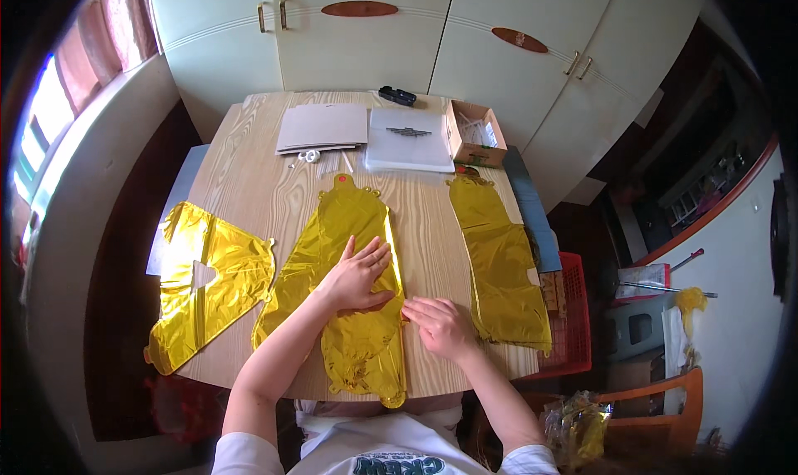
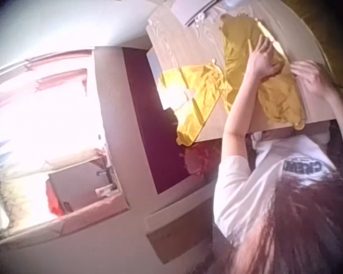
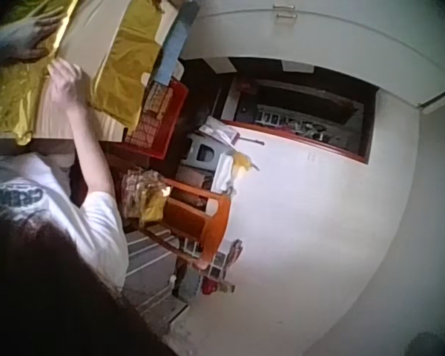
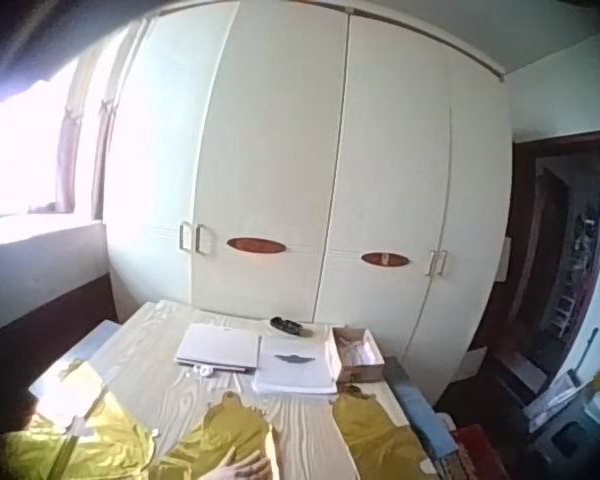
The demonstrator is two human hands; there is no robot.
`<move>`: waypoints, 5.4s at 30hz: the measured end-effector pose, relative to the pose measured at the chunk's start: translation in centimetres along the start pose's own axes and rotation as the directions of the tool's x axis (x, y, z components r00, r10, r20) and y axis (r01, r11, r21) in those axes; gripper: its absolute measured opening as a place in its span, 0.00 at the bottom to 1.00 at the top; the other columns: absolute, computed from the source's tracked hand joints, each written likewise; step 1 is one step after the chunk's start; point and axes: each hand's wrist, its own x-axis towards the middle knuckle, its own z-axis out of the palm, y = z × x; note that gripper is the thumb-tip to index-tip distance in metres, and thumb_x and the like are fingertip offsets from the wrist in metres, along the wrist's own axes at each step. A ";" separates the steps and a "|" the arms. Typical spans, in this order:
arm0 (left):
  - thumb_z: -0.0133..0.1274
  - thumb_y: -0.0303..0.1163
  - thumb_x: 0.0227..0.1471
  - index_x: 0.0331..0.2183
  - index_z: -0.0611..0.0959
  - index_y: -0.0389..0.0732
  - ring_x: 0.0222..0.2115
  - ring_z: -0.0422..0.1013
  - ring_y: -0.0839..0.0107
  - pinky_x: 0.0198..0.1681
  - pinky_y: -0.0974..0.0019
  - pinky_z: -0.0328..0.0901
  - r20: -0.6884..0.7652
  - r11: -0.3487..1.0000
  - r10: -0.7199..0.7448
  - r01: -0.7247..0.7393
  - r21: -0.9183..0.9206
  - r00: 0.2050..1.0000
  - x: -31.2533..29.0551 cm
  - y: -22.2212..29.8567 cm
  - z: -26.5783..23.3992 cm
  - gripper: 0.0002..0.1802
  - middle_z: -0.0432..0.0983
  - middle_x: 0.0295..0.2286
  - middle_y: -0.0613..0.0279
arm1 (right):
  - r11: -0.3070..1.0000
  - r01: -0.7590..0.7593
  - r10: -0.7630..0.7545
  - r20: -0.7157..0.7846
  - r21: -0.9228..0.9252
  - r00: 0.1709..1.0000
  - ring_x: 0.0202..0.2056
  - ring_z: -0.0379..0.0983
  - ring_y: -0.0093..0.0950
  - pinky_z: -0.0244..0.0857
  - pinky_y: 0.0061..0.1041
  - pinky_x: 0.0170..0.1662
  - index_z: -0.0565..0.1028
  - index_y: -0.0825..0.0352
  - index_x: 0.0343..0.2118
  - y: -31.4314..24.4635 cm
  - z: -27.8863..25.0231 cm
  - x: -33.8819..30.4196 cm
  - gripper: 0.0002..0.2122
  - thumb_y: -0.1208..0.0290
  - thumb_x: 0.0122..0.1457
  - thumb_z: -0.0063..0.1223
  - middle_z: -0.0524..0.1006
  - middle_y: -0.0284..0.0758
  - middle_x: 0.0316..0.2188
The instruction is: Folding and organizing gold foil sheets on a table.
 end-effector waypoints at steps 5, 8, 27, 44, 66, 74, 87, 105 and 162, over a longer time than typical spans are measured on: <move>0.53 0.57 0.49 0.59 0.66 0.34 0.64 0.48 0.55 0.66 0.40 0.35 0.026 0.999 0.004 -0.003 -0.041 1.000 0.1 -0.1 -0.2 0.45 0.58 0.61 0.50 | 1.000 -0.007 0.007 0.002 0.005 1.000 0.54 0.70 0.26 0.61 0.31 0.55 0.79 0.61 0.45 -0.1 0.0 0.0 0.17 0.79 0.51 0.51 0.77 0.30 0.49; 0.53 0.56 0.49 0.59 0.66 0.34 0.65 0.47 0.53 0.65 0.39 0.35 0.036 0.998 0.009 -0.007 -0.057 0.999 0.1 -0.1 -0.4 0.45 0.57 0.61 0.49 | 1.000 0.002 -0.002 -0.006 -0.003 1.000 0.54 0.70 0.26 0.61 0.31 0.55 0.79 0.62 0.44 -0.1 0.0 0.0 0.16 0.79 0.51 0.51 0.78 0.30 0.48; 0.55 0.55 0.48 0.58 0.67 0.32 0.64 0.47 0.52 0.65 0.39 0.36 0.037 0.998 -0.005 0.007 -0.065 0.999 0.3 0.0 -0.6 0.45 0.58 0.60 0.47 | 0.999 -0.035 0.034 -0.021 -0.033 0.999 0.54 0.69 0.27 0.59 0.32 0.56 0.78 0.63 0.46 -0.3 0.2 0.0 0.17 0.78 0.52 0.50 0.77 0.32 0.49; 0.56 0.54 0.48 0.56 0.69 0.34 0.64 0.48 0.52 0.64 0.36 0.39 0.012 0.997 0.014 -0.013 -0.079 1.000 0.2 -0.5 -0.3 0.42 0.60 0.59 0.50 | 1.000 0.000 -0.001 -0.032 -0.028 0.999 0.53 0.70 0.29 0.61 0.32 0.55 0.80 0.63 0.43 -0.5 -0.2 0.3 0.14 0.76 0.54 0.51 0.78 0.31 0.47; 0.51 0.44 0.52 0.44 0.81 0.40 0.52 0.68 0.63 0.59 0.43 0.53 0.061 0.987 0.118 -0.123 0.099 0.991 -0.7 7.1 -2.5 0.22 0.75 0.46 0.59 | 0.997 0.037 -0.036 0.002 -0.064 0.999 0.53 0.70 0.28 0.60 0.35 0.55 0.81 0.64 0.37 -0.8 -0.8 0.4 0.10 0.75 0.53 0.51 0.79 0.31 0.45; 0.52 0.41 0.50 0.45 0.80 0.40 0.44 0.71 0.67 0.44 0.60 0.63 0.025 0.989 0.050 -0.053 0.136 0.998 -1.2 7.7 -2.5 0.22 0.74 0.49 0.60 | 1.000 0.029 -0.029 -0.062 -0.013 0.998 0.53 0.71 0.26 0.59 0.36 0.56 0.81 0.63 0.36 -0.1 0.3 0.1 0.11 0.76 0.53 0.49 0.80 0.30 0.44; 0.53 0.45 0.51 0.49 0.77 0.36 0.46 0.69 0.66 0.45 0.60 0.63 -0.004 0.978 0.047 -0.045 0.201 0.999 -1.4 6.2 -1.5 0.28 0.73 0.50 0.57 | 1.000 -0.004 0.004 -0.045 0.002 0.999 0.53 0.71 0.29 0.59 0.39 0.56 0.82 0.64 0.36 0.1 0.7 0.0 0.12 0.77 0.54 0.46 0.80 0.32 0.43; 0.56 0.37 0.42 0.42 0.80 0.42 0.41 0.70 0.70 0.41 0.62 0.62 0.003 0.981 0.132 -0.131 0.140 0.991 -2.0 6.7 -1.5 0.22 0.75 0.47 0.66 | 1.000 -0.014 0.013 -0.046 -0.006 0.999 0.53 0.71 0.26 0.59 0.36 0.56 0.82 0.62 0.38 0.2 0.7 0.1 0.12 0.77 0.53 0.48 0.80 0.29 0.44; 0.64 0.75 0.17 0.53 0.70 0.31 0.57 0.59 0.61 0.62 0.53 0.50 0.206 0.925 -0.223 0.140 0.354 0.953 8.9 -1.1 -2.3 0.69 0.67 0.51 0.55 | 0.995 0.069 -0.070 -0.015 -0.075 0.997 0.49 0.73 0.25 0.61 0.35 0.53 0.82 0.63 0.37 -0.7 -0.7 -0.3 0.12 0.76 0.53 0.48 0.81 0.28 0.42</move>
